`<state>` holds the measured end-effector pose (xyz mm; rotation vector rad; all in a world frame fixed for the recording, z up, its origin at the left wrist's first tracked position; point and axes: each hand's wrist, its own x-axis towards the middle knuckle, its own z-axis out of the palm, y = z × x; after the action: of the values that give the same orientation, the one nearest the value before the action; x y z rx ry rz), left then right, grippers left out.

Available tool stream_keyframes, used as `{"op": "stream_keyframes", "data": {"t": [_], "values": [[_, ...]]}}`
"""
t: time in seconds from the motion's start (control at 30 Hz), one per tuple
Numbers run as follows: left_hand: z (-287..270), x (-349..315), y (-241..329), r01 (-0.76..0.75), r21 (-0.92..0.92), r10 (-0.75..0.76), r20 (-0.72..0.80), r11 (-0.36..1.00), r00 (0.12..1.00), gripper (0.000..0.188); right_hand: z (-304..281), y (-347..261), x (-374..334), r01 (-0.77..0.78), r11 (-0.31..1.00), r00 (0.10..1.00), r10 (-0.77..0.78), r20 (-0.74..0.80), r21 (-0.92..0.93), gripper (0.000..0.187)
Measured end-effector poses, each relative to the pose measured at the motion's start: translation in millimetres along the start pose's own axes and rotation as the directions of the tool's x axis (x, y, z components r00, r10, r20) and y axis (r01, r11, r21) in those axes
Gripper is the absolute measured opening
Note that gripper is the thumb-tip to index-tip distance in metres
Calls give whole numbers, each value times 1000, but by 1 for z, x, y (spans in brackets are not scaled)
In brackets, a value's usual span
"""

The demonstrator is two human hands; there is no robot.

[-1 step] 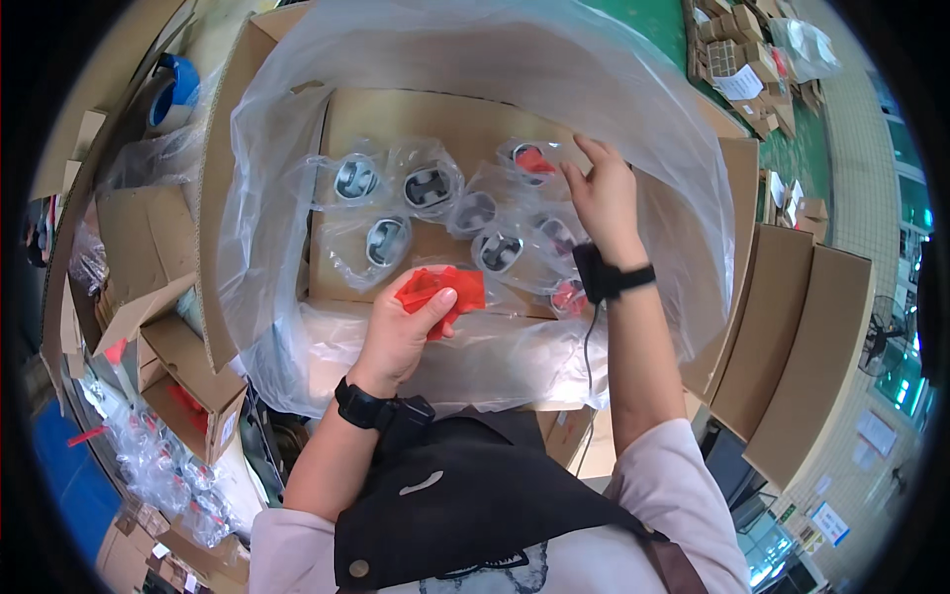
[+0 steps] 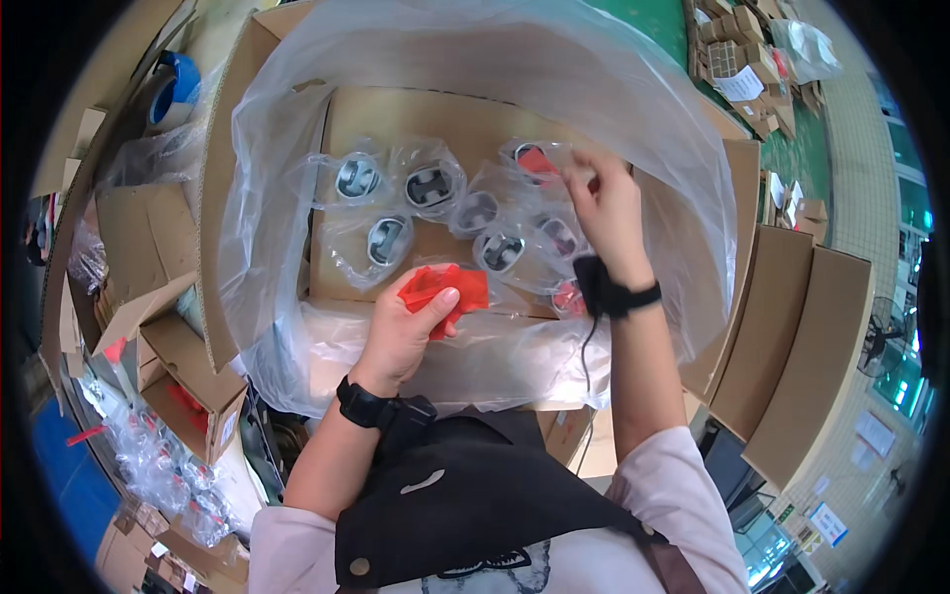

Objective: The person places small red plastic items into clear plastic cups arranged in a cardboard box. They then cover the cups with a plastic sheet and secure it. The person repeats this process with a second batch of cups.

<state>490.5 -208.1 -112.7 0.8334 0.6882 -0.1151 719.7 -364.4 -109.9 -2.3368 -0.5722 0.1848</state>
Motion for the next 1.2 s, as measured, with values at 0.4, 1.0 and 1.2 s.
{"op": "stream_keyframes", "data": {"t": [0.4, 1.0, 1.2], "values": [[-20, -5, -7, -40, 13, 40, 44, 999, 998, 23, -8, -63, -73, -446, 677, 885, 234, 404, 585, 14], [-34, -19, 2, -21, 144, 25, -26, 989, 999, 22, 35, -82, -67, -249, 927, 819, 47, 572, 280, 22], [-29, -15, -9, 59, 84, -60, 6, 995, 998, 25, -1, -50, -94, -202, 973, 964, 177, 199, 110, 14]]}}
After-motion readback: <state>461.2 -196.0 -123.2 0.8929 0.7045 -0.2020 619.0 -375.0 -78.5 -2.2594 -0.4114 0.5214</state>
